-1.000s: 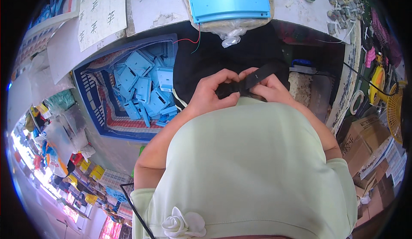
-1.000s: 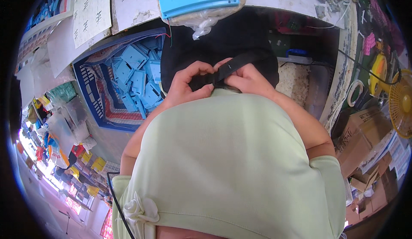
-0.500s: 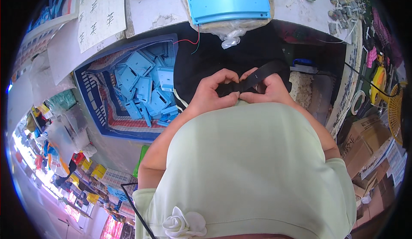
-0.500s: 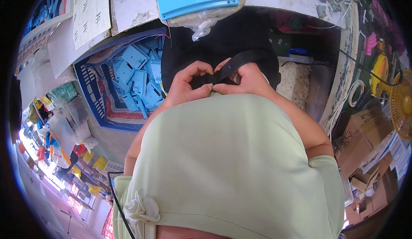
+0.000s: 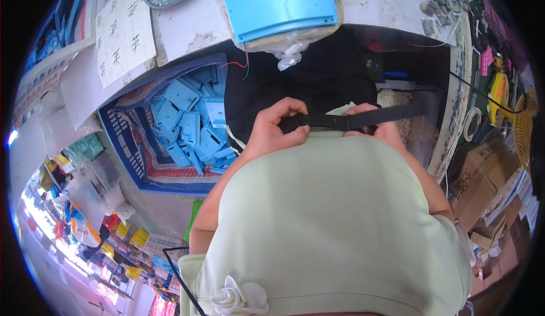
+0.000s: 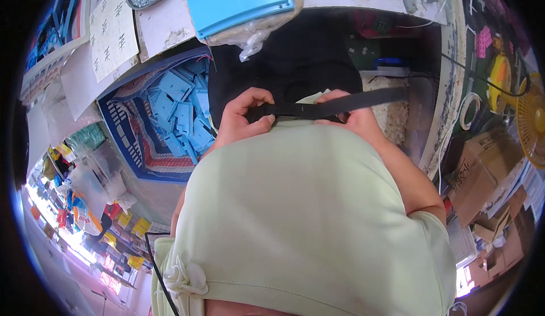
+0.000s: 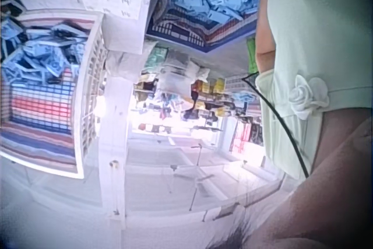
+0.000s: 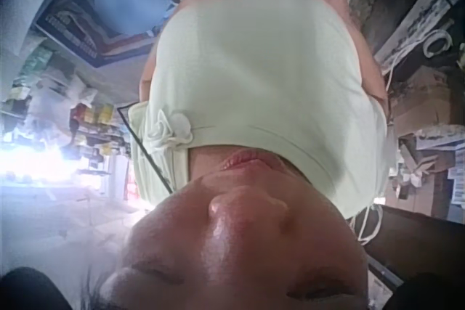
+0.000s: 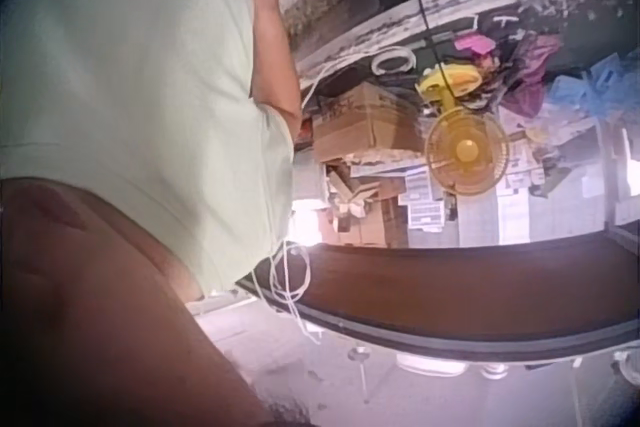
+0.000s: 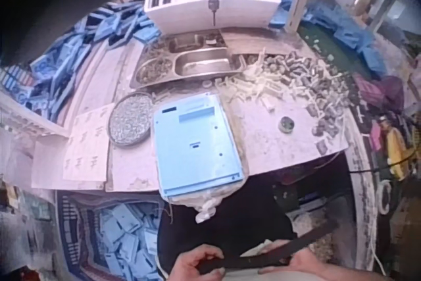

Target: Assembling, drilling, and soldering components of a blue electronic device at a workbench.

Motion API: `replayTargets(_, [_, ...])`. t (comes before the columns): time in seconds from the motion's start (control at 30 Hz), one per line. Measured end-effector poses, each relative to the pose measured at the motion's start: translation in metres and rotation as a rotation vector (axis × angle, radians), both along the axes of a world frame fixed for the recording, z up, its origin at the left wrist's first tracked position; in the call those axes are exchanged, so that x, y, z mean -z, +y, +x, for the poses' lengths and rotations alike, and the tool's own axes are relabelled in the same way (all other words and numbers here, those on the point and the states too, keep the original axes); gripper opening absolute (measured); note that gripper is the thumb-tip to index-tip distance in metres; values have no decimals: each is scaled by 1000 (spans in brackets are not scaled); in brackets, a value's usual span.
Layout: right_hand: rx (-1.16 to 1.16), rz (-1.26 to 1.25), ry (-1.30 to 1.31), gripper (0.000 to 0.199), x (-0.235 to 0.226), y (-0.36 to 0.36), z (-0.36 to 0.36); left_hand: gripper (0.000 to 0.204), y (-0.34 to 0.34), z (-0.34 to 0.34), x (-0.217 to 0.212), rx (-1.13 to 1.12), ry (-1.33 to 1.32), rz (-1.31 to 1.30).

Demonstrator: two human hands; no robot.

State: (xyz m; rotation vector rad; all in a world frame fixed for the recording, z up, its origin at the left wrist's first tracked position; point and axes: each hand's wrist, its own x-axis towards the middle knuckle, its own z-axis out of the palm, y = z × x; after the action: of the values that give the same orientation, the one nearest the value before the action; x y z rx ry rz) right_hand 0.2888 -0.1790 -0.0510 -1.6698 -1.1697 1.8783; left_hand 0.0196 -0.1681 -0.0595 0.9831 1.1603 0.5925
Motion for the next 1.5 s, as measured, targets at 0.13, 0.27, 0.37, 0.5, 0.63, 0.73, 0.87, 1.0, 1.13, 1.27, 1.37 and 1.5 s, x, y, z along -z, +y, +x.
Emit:
replayTargets(0.13, [145,-60,64,34,-2,-12,9,25,3,0,-3,44,41,-1])
replayTargets(0.27, [82,-48,79,35,8,-10,14,25,11,-2,0,61,-15,-20])
replayTargets(0.37, [156,-44,176,36,15,-12,14,24,19,0,-7,108,-10,-116])
replayTargets(0.5, [231,-69,252,36,13,-12,10,26,22,2,-8,152,56,-130])
replayTargets(0.63, [287,-162,301,35,15,-12,10,27,28,6,-14,136,37,-243])
replayTargets(0.73, [244,-139,294,36,17,-12,10,27,27,6,-6,166,11,-169])
replayTargets(0.87, [273,-152,307,37,19,-12,7,30,32,8,-5,120,-128,-301])
replayTargets(1.0, [278,-162,338,38,19,-10,6,28,37,10,-7,115,-199,-347])
replayTargets(1.13, [297,-126,362,38,27,-14,6,25,36,5,2,161,-207,-384])
replayTargets(1.27, [274,-109,356,39,27,-13,8,24,32,6,5,83,-282,-404])
replayTargets(1.37, [274,-111,352,40,29,-14,7,24,32,6,6,86,-283,-402])
replayTargets(1.5, [281,-133,363,39,27,-14,4,24,34,7,3,74,-336,-421])
